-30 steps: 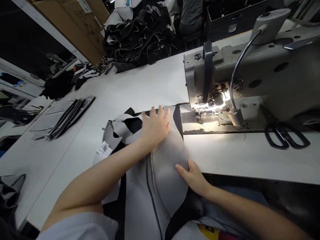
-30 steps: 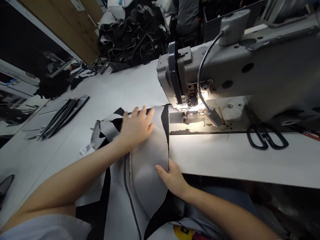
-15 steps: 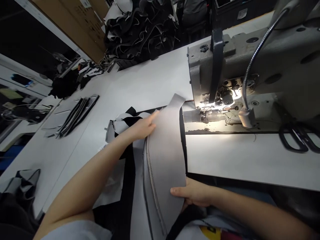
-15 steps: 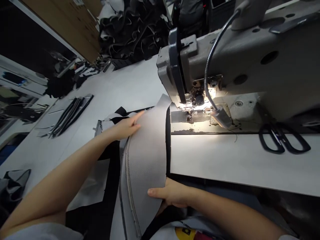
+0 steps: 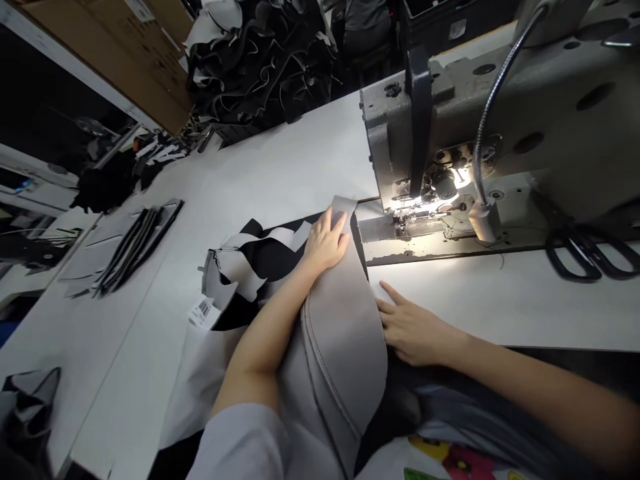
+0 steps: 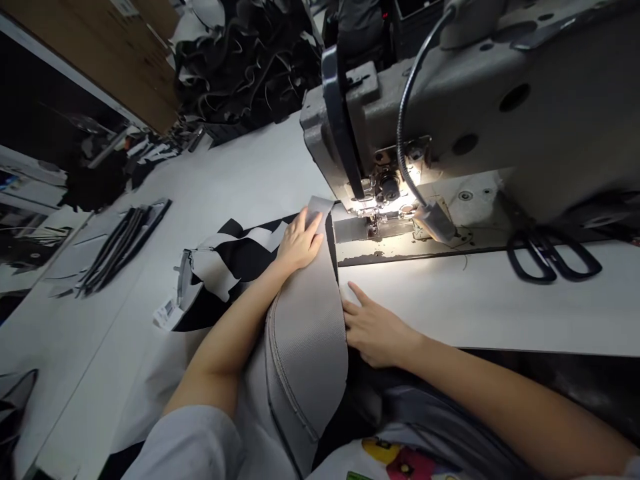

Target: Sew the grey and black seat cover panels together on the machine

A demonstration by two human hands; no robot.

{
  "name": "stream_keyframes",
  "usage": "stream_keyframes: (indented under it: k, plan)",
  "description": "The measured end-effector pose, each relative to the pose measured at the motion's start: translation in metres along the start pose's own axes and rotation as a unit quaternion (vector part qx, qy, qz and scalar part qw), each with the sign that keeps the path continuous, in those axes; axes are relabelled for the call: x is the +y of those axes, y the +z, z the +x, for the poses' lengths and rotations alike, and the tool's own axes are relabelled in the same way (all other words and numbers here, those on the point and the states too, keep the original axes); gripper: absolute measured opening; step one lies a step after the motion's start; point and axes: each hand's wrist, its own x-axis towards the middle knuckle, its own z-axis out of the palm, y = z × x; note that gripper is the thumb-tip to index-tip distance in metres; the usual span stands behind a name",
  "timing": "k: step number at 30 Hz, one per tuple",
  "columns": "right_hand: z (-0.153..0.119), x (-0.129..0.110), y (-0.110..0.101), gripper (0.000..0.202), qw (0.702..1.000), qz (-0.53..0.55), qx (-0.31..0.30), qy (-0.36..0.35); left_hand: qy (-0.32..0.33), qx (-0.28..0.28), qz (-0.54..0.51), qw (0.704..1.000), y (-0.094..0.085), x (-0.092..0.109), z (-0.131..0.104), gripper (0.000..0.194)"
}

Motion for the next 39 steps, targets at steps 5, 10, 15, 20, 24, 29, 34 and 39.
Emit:
stream_keyframes:
  k: [5, 10, 15, 20, 24, 29, 34, 39]
  plan:
    - [0.019, -0.004, 0.031, 0.027, 0.990, -0.096, 0.101, -0.018, -0.019, -0.001, -0.002, 1.000, -0.004, 0.010, 0.007, 0.051]
    - [-0.017, -0.034, 0.046, 0.031, 0.981, -0.073, 0.171, -0.048, 0.004, -0.049, -0.013, 0.999, -0.014, 0.060, -0.014, 0.048]
    - [-0.042, -0.032, 0.028, 0.029, 0.962, -0.158, 0.218, 0.037, 0.047, -0.073, -0.004, 0.996, -0.021, 0.103, -0.029, 0.049]
    - [-0.049, -0.030, 0.033, 0.033, 0.958, -0.178, 0.220, 0.043, 0.075, -0.078, -0.008, 0.994, -0.022, 0.116, -0.024, 0.050]
    - [-0.055, -0.030, 0.037, 0.032, 0.958, -0.172, 0.223, 0.048, 0.068, -0.076, -0.027, 0.994, -0.023, 0.122, -0.020, 0.051]
    - [-0.056, -0.027, 0.031, 0.032, 0.964, -0.153, 0.209, 0.052, 0.046, -0.090, -0.036, 0.994, -0.025, 0.127, -0.015, 0.052]
    - [-0.054, -0.025, 0.027, 0.033, 0.963, -0.160, 0.210, 0.054, 0.044, -0.098, -0.035, 0.994, -0.026, 0.128, -0.011, 0.052]
    - [-0.054, -0.023, 0.021, 0.036, 0.966, -0.136, 0.212, 0.058, 0.051, -0.084, -0.035, 0.994, -0.023, 0.126, -0.007, 0.052]
